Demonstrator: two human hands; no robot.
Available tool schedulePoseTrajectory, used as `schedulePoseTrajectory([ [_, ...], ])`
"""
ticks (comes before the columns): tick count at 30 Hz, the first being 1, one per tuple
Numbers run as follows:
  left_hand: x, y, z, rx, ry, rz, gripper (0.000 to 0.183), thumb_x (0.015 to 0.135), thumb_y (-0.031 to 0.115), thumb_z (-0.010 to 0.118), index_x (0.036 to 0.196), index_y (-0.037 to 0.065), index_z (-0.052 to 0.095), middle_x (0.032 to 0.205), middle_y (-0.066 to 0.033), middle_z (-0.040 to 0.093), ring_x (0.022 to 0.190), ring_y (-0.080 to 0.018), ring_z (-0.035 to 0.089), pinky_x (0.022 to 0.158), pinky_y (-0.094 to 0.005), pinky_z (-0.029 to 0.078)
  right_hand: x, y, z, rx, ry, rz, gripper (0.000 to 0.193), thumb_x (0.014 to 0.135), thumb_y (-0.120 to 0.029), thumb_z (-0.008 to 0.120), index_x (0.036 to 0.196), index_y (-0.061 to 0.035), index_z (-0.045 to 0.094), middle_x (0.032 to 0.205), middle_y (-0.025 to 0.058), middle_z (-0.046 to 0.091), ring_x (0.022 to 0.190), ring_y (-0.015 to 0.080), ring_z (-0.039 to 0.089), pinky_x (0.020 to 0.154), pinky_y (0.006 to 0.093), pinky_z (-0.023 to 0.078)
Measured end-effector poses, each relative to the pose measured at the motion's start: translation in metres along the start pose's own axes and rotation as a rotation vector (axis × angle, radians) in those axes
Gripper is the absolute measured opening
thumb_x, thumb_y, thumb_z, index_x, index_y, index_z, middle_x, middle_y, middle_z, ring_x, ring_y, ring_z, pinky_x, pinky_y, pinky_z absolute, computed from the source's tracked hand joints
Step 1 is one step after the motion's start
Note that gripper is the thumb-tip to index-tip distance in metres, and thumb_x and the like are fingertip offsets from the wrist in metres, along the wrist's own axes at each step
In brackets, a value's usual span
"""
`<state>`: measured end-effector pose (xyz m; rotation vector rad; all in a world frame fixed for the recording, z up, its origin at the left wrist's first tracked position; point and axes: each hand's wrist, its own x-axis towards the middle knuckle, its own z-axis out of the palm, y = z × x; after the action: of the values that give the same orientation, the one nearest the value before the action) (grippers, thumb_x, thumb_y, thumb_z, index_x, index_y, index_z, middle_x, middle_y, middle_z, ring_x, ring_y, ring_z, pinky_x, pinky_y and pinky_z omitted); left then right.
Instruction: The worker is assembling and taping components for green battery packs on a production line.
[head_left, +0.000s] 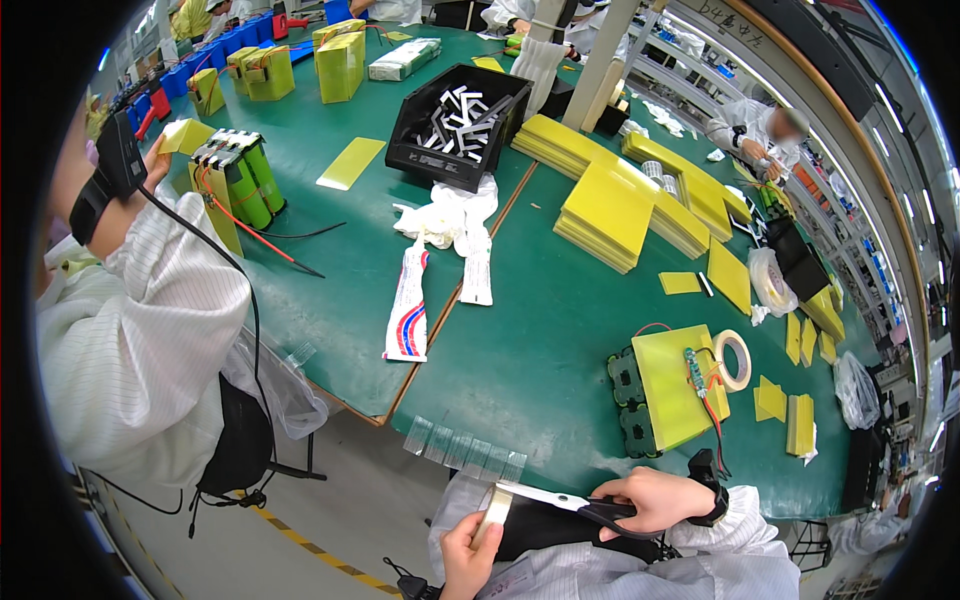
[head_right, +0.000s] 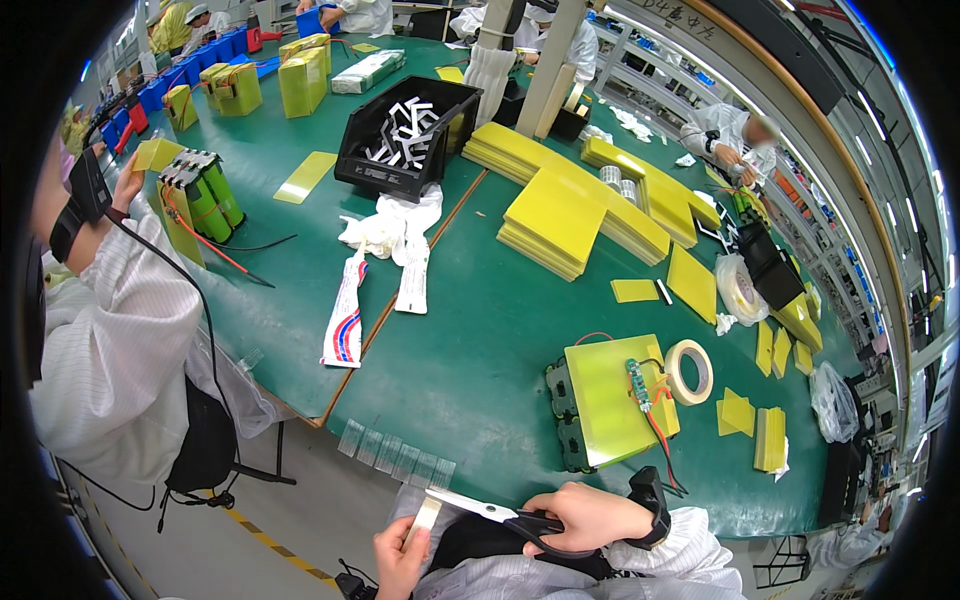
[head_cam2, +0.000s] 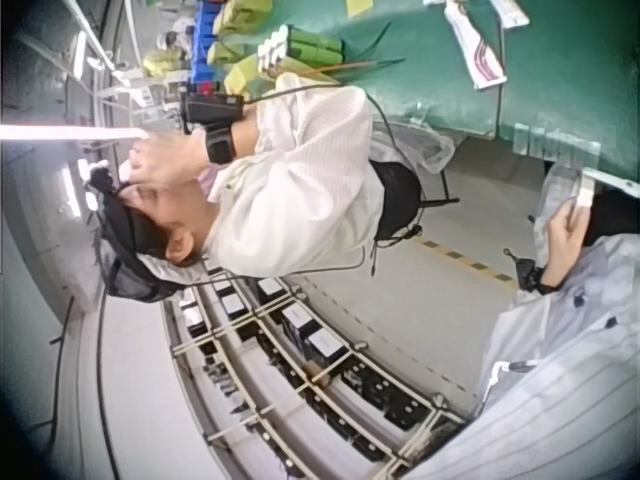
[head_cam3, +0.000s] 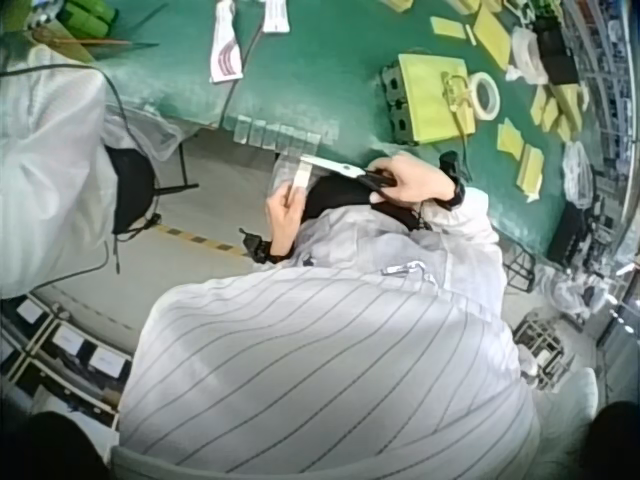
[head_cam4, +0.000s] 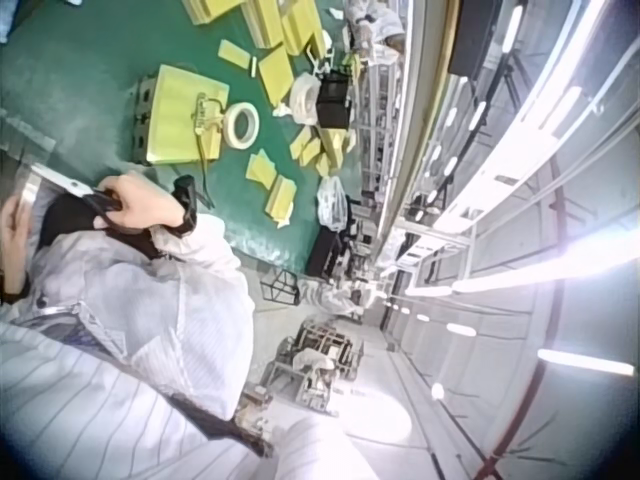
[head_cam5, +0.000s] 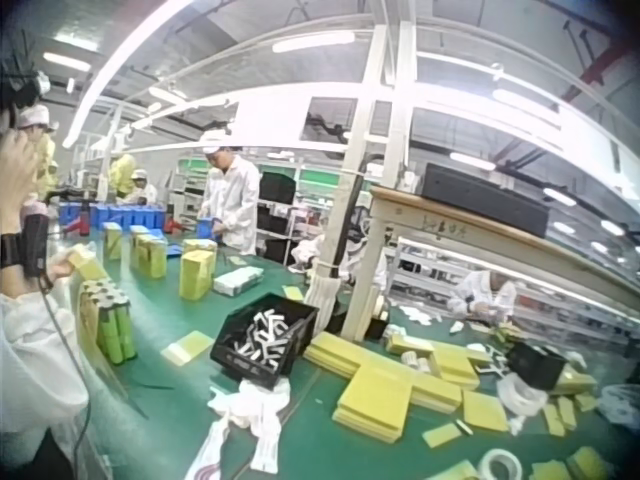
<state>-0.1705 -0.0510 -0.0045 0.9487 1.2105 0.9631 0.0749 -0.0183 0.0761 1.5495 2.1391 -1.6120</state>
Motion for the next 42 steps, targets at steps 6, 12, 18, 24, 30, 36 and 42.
schedulePoseTrajectory([
  [6,-0.001,-0.005,0.0,-0.012,0.001,-0.017,0.02,0.085,0.016,0.055,0.074,-0.001,0.053,0.056,0.0038,0.034,0.053,-0.0051,0.03,0.045,-0.0253,0.024,0.002,0.002,-0.001,0.038,0.01,-0.033,0.049,0.076,-0.038,0.068,0.095,0.0054,0.058,0.05,0.013,0.05,0.043,0.0244,0.048,0.044,0.0332,0.035],
  [12,-0.002,-0.02,-0.003,-0.035,-0.013,-0.041,0.019,0.085,0.014,0.055,0.075,-0.001,0.053,0.056,0.0049,0.038,0.053,-0.0038,0.032,0.045,-0.0233,0.024,0.004,0.01,0.0,0.058,-0.051,-0.014,0.048,0.073,-0.036,0.072,0.101,0.0011,0.058,0.05,0.0098,0.05,0.041,0.0226,0.045,0.042,0.031,0.033],
  [18,-0.019,-0.028,-0.021,-0.067,-0.04,-0.055,0.015,0.083,0.01,0.057,0.079,-0.004,0.056,0.059,0.0024,0.046,0.056,-0.0051,0.04,0.048,-0.0224,0.032,-0.009,0.005,0.007,0.004,0.093,-0.097,0.049,0.066,-0.035,0.077,0.1,-0.0038,0.059,0.051,0.0026,0.051,0.043,0.0219,0.049,0.043,0.0304,0.037],
  [24,-0.023,-0.028,-0.025,-0.037,-0.047,-0.02,0.016,0.081,0.009,0.059,0.085,-0.006,0.057,0.06,0.0001,0.049,0.057,-0.0057,0.041,0.049,-0.023,0.035,-0.011,-0.023,0.012,-0.11,0.418,-0.188,0.069,0.062,-0.042,0.077,0.112,-0.005,0.046,0.074,0.006,0.058,0.072,0.0244,0.058,0.063,0.0343,0.046],
  [30,-0.021,-0.054,-0.01,-0.026,-0.071,0.033,0.019,0.079,0.01,0.06,0.088,-0.007,0.058,0.059,-0.0009,0.049,0.056,-0.0056,0.041,0.049,-0.0233,0.037,0.034,-0.034,0.056,0.082,0.641,-0.119,0.037,0.071,-0.012,0.07,0.1,-0.0035,0.048,0.064,0.0074,0.058,0.055,0.0208,0.06,0.052,0.0298,0.047],
  [36,-0.015,-0.066,-0.01,0.14,-0.068,0.105,0.022,0.076,0.012,0.063,0.089,-0.006,0.059,0.055,-0.0042,0.046,0.054,-0.0058,0.039,0.048,-0.0244,0.037,0.044,-0.034,0.06,0.039,0.714,-0.156,0.039,0.062,-0.005,0.064,0.098,-0.0045,0.05,0.063,0.0085,0.058,0.056,0.0242,0.061,0.054,0.0324,0.048],
  [42,-0.011,-0.085,-0.012,0.3,0.009,0.152,0.034,0.072,0.022,0.067,0.095,-0.003,0.062,0.067,-0.019,0.061,0.06,-0.0253,0.063,0.057,-0.0343,0.047,0.044,-0.041,0.058,0.183,0.778,-0.208,0.032,0.068,-0.001,0.06,0.098,-0.0074,0.05,0.062,0.0153,0.053,0.056,0.0337,0.054,0.05,0.0371,0.041],
])
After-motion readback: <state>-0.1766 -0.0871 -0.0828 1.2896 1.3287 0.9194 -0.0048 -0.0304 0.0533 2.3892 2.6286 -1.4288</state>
